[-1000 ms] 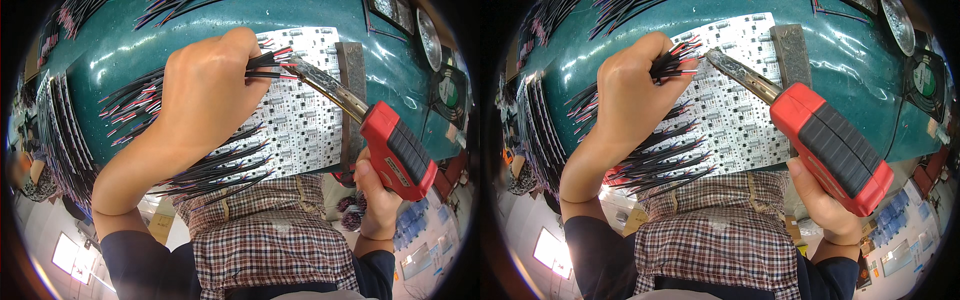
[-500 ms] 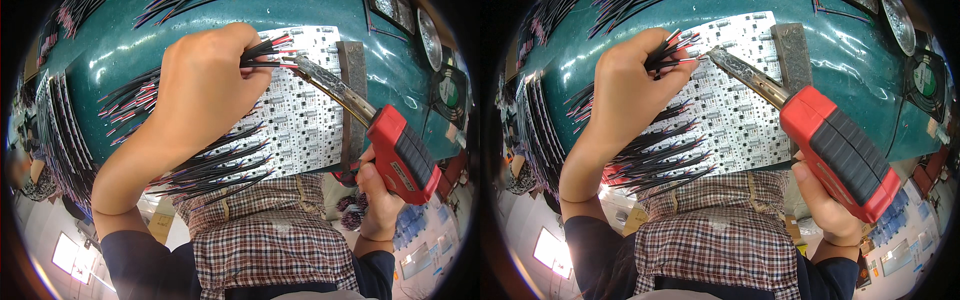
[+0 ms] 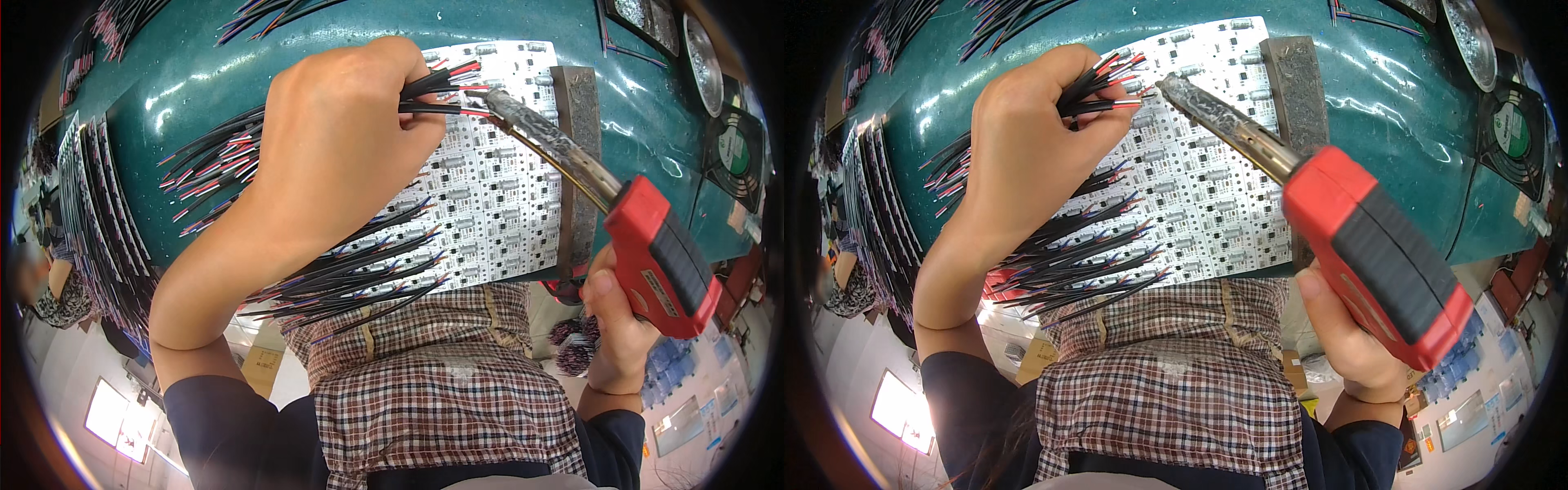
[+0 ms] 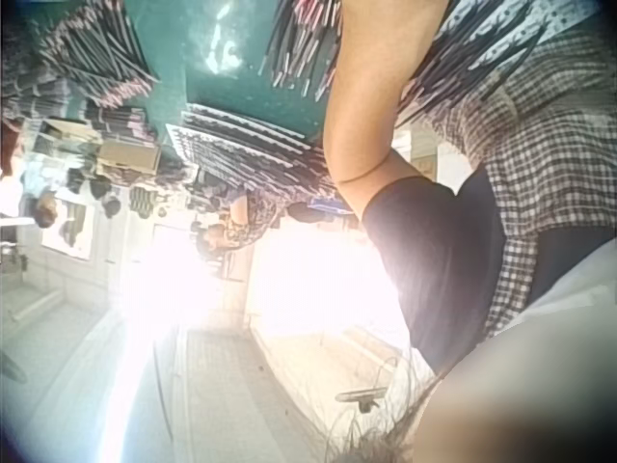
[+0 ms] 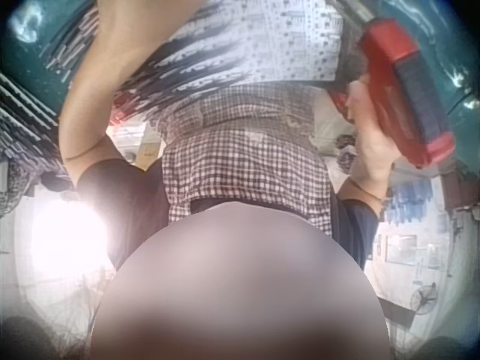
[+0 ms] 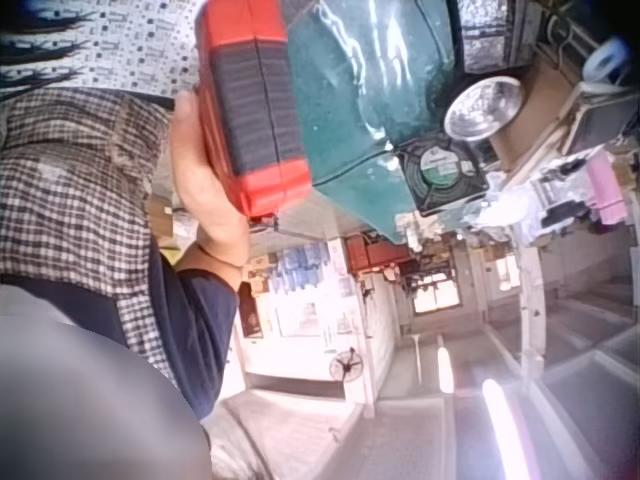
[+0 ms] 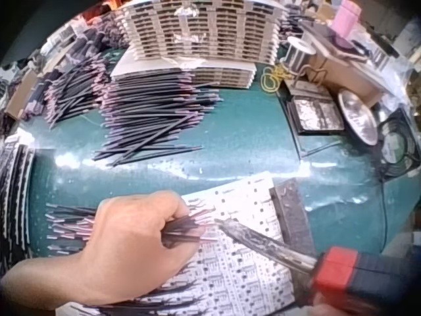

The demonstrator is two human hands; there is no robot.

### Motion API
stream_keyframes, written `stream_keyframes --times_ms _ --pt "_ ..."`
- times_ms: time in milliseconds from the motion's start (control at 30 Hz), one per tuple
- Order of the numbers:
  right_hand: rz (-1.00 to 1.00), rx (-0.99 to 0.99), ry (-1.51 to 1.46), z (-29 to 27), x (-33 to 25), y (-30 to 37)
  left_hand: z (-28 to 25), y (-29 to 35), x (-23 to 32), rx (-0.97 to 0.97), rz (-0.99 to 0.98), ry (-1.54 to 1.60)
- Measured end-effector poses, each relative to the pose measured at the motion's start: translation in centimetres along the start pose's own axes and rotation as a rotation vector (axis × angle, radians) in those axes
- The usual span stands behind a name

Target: The person solders wires to an LED panel array using a soldering iron and solder.

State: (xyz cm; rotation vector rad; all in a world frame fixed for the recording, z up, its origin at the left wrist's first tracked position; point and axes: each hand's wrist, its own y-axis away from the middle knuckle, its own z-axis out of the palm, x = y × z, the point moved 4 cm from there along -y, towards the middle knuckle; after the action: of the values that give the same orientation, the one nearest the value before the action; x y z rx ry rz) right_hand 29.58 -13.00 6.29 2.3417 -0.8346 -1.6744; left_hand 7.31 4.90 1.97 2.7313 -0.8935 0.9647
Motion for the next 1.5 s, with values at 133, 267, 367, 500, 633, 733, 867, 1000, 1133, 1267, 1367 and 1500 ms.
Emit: stream_keyframes --times_ms 133,267,367,500,633,733,867,1000,1133,1267,1367,1500 --pt "0.001 0.035 -0.021 0.3 -0.4 0.0 0.1 0.1 0.0 0.008 -0.008 0.013" --pt "0.031 -0.016 -0.016 0.2 -0.1 0.2 0.0 0.0 -0.1 0.004 -0.025 0.074" --pt "0.050 -0.014 0.028 -0.1 0.5 0.5 -0.2 -0.3 0.1 -0.021 -0.012 0.036" --pt "0.088 -0.009 0.052 -0.2 0.8 0.6 0.0 -0.3 0.0 -0.040 0.010 -0.003" --pt "0.079 -0.010 0.036 0.0 1.2 0.6 0.1 -0.2 -0.1 -0.038 -0.016 0.011" --pt "-0.213 -0.048 0.185 0.3 1.2 0.4 0.1 -0.2 0.0 -0.045 -0.012 -0.009" --pt "-0.180 0.054 0.067 0.6 0.7 0.4 0.1 -0.2 0.0 -0.043 -0.018 -0.015" --pt "-0.140 0.105 -0.010 1.1 0.5 0.3 0.4 0.1 -0.2 -0.045 -0.006 -0.028" --pt "-0.096 0.122 -0.037 0.9 0.6 0.4 -0.5 0.0 0.4 -0.065 0.008 0.116" --pt "-0.145 0.101 -0.079 0.8 0.6 0.4 -0.7 0.0 -0.3 -0.192 -0.067 0.141" --pt "-0.141 0.089 -0.099 0.7 0.7 0.5 -0.5 -0.1 -0.6 -0.187 -0.065 0.154" --pt "-0.018 0.084 -0.183 0.5 0.0 0.8 -1.1 0.2 0.1 -0.093 0.022 0.020"
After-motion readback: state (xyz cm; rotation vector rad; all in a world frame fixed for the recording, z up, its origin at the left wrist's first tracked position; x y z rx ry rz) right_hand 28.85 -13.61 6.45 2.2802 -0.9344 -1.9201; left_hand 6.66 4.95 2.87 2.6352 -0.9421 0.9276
